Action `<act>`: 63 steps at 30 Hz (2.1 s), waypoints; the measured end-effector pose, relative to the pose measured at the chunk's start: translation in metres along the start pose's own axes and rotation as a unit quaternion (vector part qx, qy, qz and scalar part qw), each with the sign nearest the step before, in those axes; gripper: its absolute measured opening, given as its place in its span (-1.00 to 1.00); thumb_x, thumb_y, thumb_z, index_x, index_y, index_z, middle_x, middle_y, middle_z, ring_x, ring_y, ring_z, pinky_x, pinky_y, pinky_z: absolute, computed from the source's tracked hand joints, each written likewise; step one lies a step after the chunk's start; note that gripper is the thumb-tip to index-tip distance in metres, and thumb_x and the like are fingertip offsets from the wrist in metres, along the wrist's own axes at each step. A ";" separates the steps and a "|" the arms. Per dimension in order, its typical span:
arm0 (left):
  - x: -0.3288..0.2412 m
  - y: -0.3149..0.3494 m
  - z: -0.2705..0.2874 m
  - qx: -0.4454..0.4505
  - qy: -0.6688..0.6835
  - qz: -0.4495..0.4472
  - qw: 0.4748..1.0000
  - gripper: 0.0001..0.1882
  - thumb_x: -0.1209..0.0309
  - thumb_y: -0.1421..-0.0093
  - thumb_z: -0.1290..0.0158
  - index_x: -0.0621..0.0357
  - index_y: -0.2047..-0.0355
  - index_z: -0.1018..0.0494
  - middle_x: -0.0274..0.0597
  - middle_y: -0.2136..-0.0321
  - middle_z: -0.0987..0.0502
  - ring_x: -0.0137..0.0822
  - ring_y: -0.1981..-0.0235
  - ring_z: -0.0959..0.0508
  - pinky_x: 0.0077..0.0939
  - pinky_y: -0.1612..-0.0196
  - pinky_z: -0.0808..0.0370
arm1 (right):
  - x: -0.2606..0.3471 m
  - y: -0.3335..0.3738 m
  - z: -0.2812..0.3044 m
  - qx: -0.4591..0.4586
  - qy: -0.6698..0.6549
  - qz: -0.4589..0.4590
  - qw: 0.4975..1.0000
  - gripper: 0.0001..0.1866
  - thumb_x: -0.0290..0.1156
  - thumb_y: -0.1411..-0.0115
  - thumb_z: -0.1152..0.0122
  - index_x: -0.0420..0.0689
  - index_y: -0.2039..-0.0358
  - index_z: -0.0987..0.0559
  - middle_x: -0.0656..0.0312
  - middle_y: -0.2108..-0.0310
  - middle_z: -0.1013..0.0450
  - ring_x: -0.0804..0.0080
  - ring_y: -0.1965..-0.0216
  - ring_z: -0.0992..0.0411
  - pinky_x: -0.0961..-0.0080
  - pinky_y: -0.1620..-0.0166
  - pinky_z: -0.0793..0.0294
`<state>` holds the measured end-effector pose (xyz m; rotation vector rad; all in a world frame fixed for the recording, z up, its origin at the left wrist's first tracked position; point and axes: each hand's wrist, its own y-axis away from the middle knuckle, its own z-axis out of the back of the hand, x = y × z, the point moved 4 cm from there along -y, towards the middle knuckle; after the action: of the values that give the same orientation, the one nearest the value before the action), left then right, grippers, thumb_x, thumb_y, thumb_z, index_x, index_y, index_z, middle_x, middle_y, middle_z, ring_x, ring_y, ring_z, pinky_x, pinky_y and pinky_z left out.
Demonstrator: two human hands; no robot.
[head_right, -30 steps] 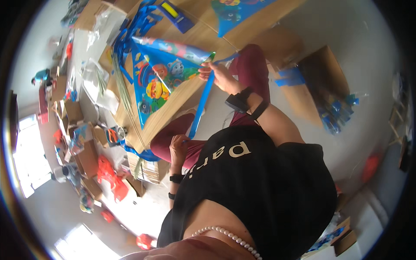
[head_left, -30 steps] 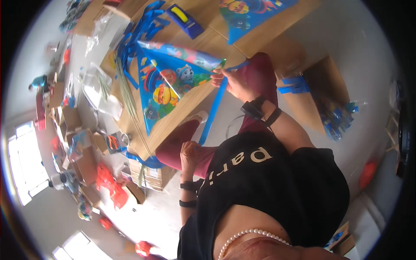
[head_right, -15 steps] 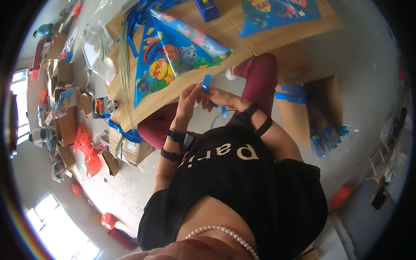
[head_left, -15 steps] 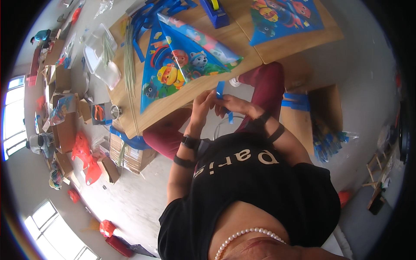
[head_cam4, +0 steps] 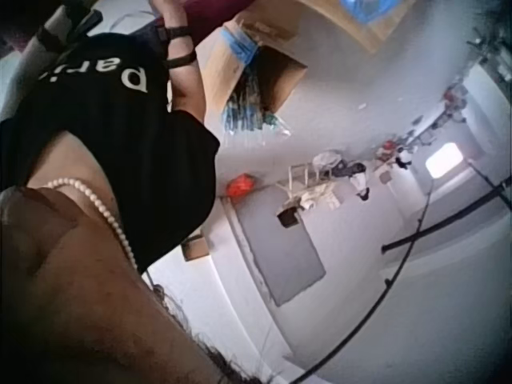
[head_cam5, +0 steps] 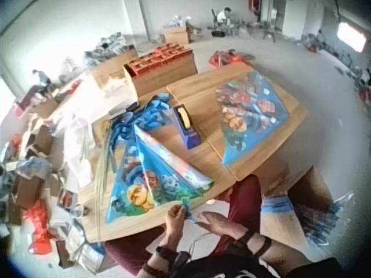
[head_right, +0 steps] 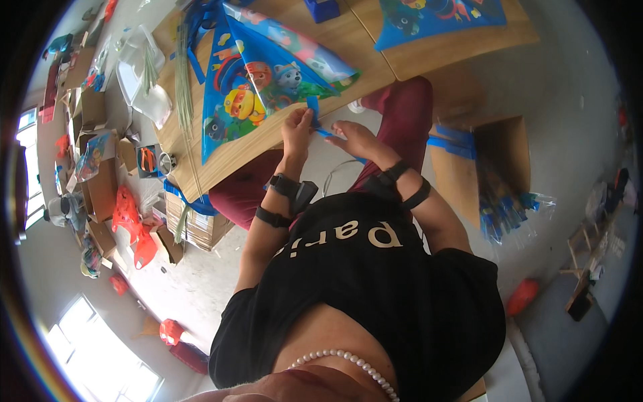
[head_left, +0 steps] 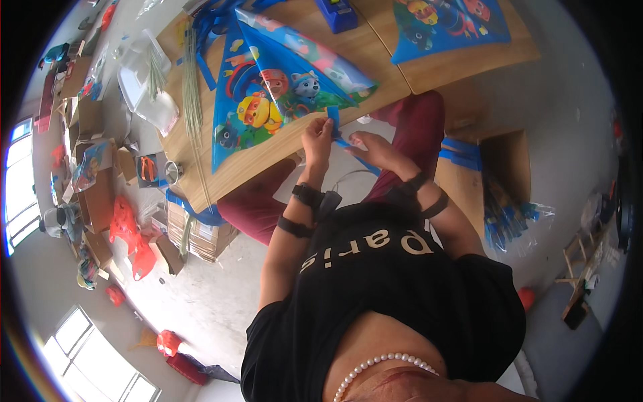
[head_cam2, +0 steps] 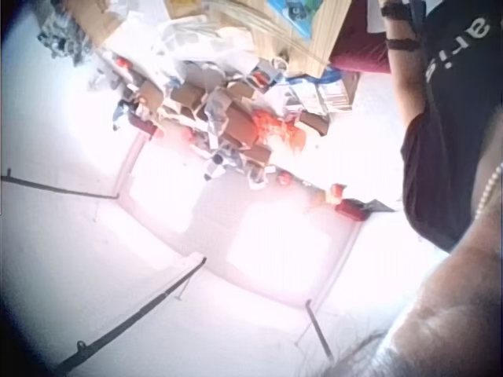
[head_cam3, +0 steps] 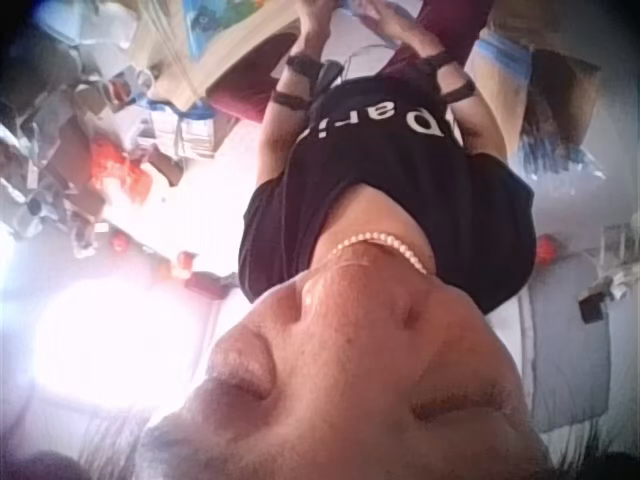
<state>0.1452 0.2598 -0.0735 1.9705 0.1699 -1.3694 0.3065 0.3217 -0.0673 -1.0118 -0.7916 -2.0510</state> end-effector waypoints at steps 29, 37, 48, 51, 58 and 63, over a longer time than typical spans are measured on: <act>-0.016 -0.031 0.000 -0.122 -0.247 -0.089 0.957 -0.68 0.35 -0.05 -0.40 0.34 0.31 -0.57 -0.10 0.46 -0.66 -0.37 0.45 -0.64 -0.48 0.35 -0.54 | 0.006 -0.079 0.055 -0.269 0.036 0.086 0.959 -0.81 -0.48 -0.19 -0.32 -0.14 0.24 -0.47 0.12 0.33 -0.49 0.10 0.28 -0.51 0.23 0.23 -0.50; -0.017 -0.031 -0.001 -0.125 -0.243 -0.077 0.959 -0.66 0.36 -0.07 -0.40 0.38 0.28 -0.58 -0.08 0.44 -0.66 -0.38 0.43 -0.63 -0.50 0.36 -0.54 | 0.013 -0.084 0.044 -0.289 0.125 0.060 0.947 -0.67 -0.29 -0.11 -0.45 -0.11 0.26 -0.46 0.19 0.35 -0.45 0.14 0.34 -0.48 0.24 0.30 -0.43; -0.019 -0.021 0.004 -0.069 -0.232 -0.048 0.969 -0.68 0.37 -0.18 -0.31 0.36 0.20 -0.50 -0.07 0.49 -0.66 -0.30 0.55 -0.63 -0.43 0.46 -0.54 | 0.016 -0.085 0.039 -0.301 0.151 0.050 0.940 -0.63 -0.29 -0.07 -0.47 -0.08 0.26 -0.44 0.23 0.35 -0.45 0.14 0.27 -0.47 0.20 0.23 -0.38; -0.039 0.000 -0.003 -0.042 -0.432 -0.121 0.893 -0.74 0.42 -0.20 -0.24 0.29 0.16 -0.50 0.00 0.28 -0.67 -0.14 0.35 -0.67 -0.32 0.32 -0.59 | 0.013 -0.085 0.039 -0.298 0.152 0.045 0.941 -0.63 -0.28 -0.07 -0.47 -0.08 0.26 -0.44 0.24 0.34 -0.45 0.14 0.27 -0.47 0.20 0.23 -0.38; -0.045 0.019 -0.017 0.027 -0.589 -0.381 0.712 -0.51 0.47 -0.20 -0.15 0.19 -0.16 -0.42 -0.13 -0.31 -0.32 -0.06 -0.34 -0.27 -0.06 -0.29 -0.27 | 0.014 -0.086 0.039 -0.310 0.144 0.048 0.939 -0.62 -0.29 0.01 -0.52 -0.06 0.32 -0.45 0.23 0.40 -0.44 0.13 0.30 -0.47 0.17 0.24 -0.37; -0.031 0.014 -0.009 0.078 -0.613 -0.370 0.694 -0.41 0.42 -0.24 -0.08 0.13 -0.30 -0.32 -0.19 -0.37 -0.27 -0.12 -0.41 -0.21 0.01 -0.39 -0.13 | 0.012 -0.088 0.038 -0.308 0.143 0.054 0.939 -0.69 -0.30 -0.08 -0.45 -0.08 0.31 -0.46 0.21 0.40 -0.46 0.11 0.32 -0.48 0.16 0.25 -0.40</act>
<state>0.1457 0.2642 -0.0389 0.6401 0.2051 -2.9986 0.2466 0.3961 -0.0563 -1.0072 0.0747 -2.3274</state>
